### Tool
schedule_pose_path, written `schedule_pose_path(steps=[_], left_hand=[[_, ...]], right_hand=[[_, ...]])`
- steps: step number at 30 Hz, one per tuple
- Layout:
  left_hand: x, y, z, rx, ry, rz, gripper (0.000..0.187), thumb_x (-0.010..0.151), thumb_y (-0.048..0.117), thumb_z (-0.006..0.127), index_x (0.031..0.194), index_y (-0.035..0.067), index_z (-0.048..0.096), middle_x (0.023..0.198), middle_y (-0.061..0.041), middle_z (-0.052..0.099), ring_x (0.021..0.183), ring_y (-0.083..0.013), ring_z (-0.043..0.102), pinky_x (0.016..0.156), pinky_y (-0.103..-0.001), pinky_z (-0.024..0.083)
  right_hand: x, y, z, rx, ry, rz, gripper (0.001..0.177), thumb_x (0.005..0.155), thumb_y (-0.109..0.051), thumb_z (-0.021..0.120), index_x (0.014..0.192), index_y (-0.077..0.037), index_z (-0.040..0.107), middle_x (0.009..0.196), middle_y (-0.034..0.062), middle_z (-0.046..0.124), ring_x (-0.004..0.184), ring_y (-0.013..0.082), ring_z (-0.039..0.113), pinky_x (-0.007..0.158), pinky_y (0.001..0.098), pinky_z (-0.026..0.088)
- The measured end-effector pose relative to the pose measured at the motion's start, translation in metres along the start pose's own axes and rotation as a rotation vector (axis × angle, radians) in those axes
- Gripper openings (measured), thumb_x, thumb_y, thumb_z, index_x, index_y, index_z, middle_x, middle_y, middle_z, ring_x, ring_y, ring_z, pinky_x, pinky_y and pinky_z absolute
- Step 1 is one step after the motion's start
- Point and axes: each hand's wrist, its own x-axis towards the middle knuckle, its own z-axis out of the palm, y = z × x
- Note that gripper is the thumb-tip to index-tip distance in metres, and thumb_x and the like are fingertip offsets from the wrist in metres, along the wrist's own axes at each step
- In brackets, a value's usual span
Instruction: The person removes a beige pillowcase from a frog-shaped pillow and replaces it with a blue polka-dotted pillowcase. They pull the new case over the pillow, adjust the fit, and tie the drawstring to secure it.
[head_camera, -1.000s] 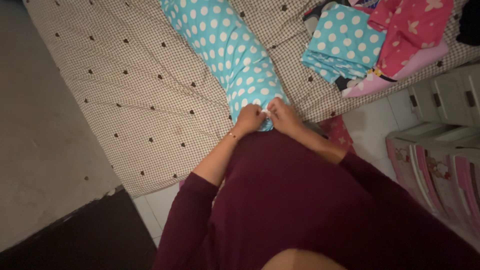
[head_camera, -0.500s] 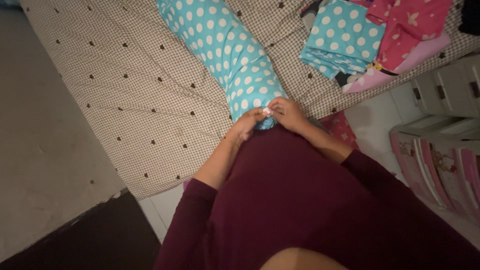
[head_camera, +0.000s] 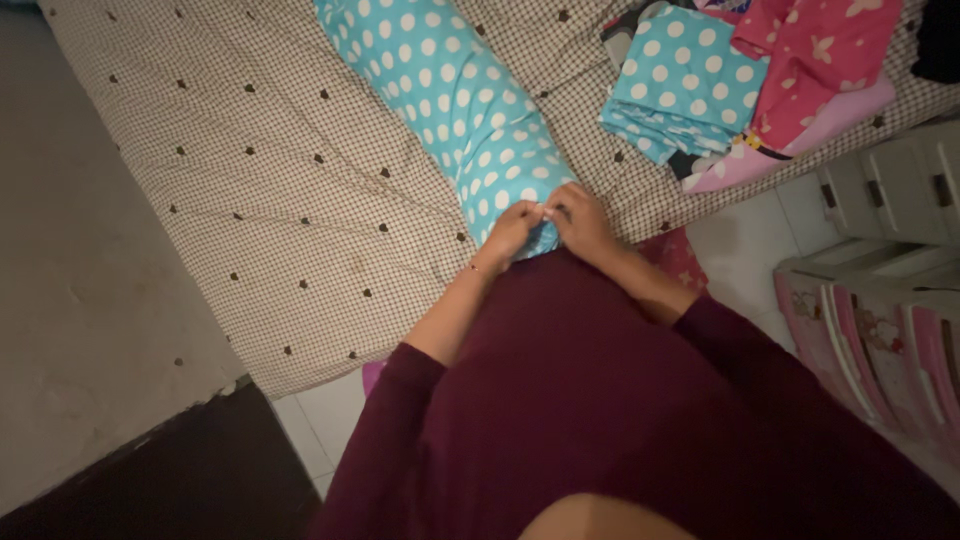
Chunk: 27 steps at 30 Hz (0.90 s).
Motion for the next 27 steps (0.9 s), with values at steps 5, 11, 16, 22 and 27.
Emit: schedule_pose_path(steps=[5, 11, 16, 22, 27], left_hand=[[0.009, 0.018, 0.012, 0.646, 0.343, 0.495, 0.024, 0.101, 0.034, 0.062, 0.100, 0.012, 0.072, 0.099, -0.006, 0.071, 0.095, -0.0213, 0.063, 0.089, -0.038, 0.047], [-0.012, 0.018, 0.002, 0.259, 0.258, 0.364, 0.023, 0.096, 0.022, 0.064, 0.115, 0.009, 0.065, 0.098, -0.007, 0.072, 0.088, -0.0223, 0.063, 0.075, -0.039, 0.050], [-0.006, -0.014, -0.067, -0.022, 0.275, 0.317, 0.035, 0.102, 0.012, 0.057, 0.135, 0.002, 0.054, 0.109, -0.013, 0.069, 0.094, -0.0183, 0.066, 0.085, -0.032, 0.055], [0.002, 0.012, -0.157, -0.176, 0.597, 0.164, 0.070, 0.087, 0.026, 0.072, 0.146, 0.001, 0.044, 0.128, -0.019, 0.065, 0.113, -0.0260, 0.062, 0.096, -0.040, 0.052], [-0.005, 0.059, -0.177, -0.487, 0.586, -0.086, 0.105, 0.082, 0.064, 0.067, 0.162, 0.010, 0.023, 0.162, -0.021, 0.032, 0.145, -0.0437, 0.034, 0.113, -0.056, 0.033]], right_hand=[[0.022, -0.005, -0.009, 0.078, 0.056, 0.114, 0.013, 0.093, -0.014, 0.072, 0.095, -0.002, 0.066, 0.093, 0.0110, 0.067, 0.083, 0.0264, 0.066, 0.074, 0.0382, 0.052], [0.050, 0.073, 0.000, 0.057, -0.365, 0.113, 0.028, 0.096, -0.031, 0.070, 0.111, -0.007, 0.072, 0.109, 0.0129, 0.070, 0.103, 0.0284, 0.069, 0.091, 0.0392, 0.055], [0.033, 0.141, 0.054, -0.211, -0.283, 0.354, 0.126, 0.060, -0.052, 0.099, 0.148, 0.010, 0.032, 0.139, 0.0344, 0.049, 0.123, 0.0512, 0.049, 0.097, 0.0555, 0.042], [0.060, 0.110, 0.069, -0.117, -0.189, 0.567, 0.057, 0.068, -0.027, 0.081, 0.119, -0.005, 0.068, 0.114, 0.0181, 0.072, 0.105, 0.0324, 0.068, 0.089, 0.0424, 0.053], [0.104, 0.011, -0.022, 0.228, -0.216, 0.279, 0.036, 0.069, -0.010, 0.069, 0.104, -0.003, 0.070, 0.093, 0.0122, 0.072, 0.085, 0.0227, 0.067, 0.077, 0.0349, 0.055]])
